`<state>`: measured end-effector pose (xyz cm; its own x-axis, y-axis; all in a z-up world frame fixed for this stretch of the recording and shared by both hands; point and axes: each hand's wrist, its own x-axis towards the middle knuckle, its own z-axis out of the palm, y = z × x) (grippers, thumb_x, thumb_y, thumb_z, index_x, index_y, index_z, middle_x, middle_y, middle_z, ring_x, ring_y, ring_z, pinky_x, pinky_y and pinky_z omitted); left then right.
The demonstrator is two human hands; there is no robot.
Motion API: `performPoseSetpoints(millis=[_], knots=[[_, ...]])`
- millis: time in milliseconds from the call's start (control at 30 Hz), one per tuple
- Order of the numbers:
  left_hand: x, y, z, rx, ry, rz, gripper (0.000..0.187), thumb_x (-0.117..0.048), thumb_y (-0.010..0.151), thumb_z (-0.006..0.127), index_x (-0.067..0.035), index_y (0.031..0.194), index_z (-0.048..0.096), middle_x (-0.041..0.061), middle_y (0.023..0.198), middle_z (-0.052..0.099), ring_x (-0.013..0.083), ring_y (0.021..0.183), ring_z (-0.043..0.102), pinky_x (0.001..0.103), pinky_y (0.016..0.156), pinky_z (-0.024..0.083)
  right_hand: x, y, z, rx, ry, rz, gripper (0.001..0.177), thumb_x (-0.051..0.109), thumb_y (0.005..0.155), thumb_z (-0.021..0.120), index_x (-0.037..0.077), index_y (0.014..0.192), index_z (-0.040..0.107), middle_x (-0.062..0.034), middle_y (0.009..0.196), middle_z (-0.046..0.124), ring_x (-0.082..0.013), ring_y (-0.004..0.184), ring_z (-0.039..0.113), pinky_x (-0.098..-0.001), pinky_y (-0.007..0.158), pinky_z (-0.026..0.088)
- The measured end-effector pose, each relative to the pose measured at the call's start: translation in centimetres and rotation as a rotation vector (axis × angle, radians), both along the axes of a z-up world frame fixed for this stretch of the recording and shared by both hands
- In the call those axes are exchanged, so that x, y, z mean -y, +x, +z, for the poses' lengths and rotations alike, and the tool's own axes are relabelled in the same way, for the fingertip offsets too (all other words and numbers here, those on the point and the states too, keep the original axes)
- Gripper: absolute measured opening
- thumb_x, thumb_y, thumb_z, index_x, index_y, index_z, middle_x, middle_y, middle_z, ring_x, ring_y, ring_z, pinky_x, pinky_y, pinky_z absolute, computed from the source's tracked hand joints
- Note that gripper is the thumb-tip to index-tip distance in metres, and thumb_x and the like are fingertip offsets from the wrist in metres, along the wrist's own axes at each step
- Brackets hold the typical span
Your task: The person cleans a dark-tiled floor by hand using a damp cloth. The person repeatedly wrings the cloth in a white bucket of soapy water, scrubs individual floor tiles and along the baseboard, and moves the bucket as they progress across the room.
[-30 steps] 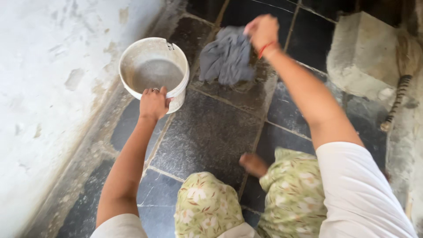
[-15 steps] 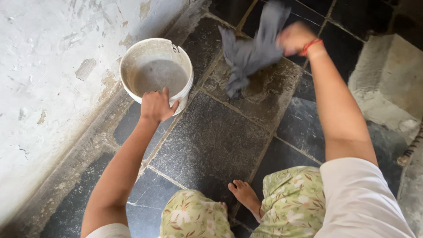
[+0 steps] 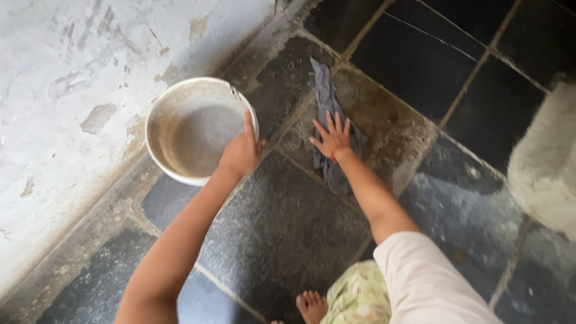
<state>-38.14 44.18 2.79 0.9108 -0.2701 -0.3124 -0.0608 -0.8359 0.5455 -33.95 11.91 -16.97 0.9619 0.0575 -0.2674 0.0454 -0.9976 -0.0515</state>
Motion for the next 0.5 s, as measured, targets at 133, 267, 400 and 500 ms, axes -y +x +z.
performPoseSetpoints(millis=[133,267,400,500], knots=[[-0.3,-0.4,-1.3,0.422,-0.136,-0.067,0.084,-0.017,0.096,0.062,0.013,0.154,0.01,0.043,0.14,0.048,0.054,0.126,0.054,0.052,0.104,0.047,4.3,0.1,-4.7,0.192,0.054,0.012,0.064,0.054,0.1,0.048,0.042,0.16,0.03,-0.0034,0.172,0.014,-0.0376,0.158,0.012,-0.0692,0.122,0.012],[-0.6,-1.0,-1.0,0.382,-0.199,-0.095,0.087,-0.006,0.092,0.061,0.014,0.155,0.004,0.044,0.141,0.044,0.0543,0.133,0.046,0.051,0.113,0.038,9.1,4.3,-6.9,0.37,0.024,-0.347,0.058,0.036,0.102,0.048,0.03,0.159,0.04,-0.0064,0.171,0.026,-0.0387,0.157,0.018,-0.0716,0.12,0.016],[-0.6,-0.8,0.2,0.258,-0.352,-0.074,0.087,-0.001,0.091,0.058,0.011,0.157,0.003,0.04,0.149,0.04,0.0494,0.136,0.045,0.048,0.114,0.039,13.0,10.7,-6.8,0.46,0.013,-0.81,0.057,0.034,0.102,0.046,0.02,0.157,0.042,-0.0149,0.169,0.023,-0.0427,0.154,0.019,-0.0732,0.115,0.019],[-0.1,-1.0,1.1,0.291,-0.253,-0.055,0.085,0.001,0.089,0.059,0.011,0.155,0.007,0.04,0.155,0.031,0.0486,0.143,0.035,0.048,0.12,0.03,12.4,14.5,-7.2,0.602,0.058,-1.158,0.061,0.035,0.101,0.047,0.012,0.157,0.041,-0.0221,0.166,0.026,-0.0448,0.152,0.022,-0.0657,0.119,0.019]])
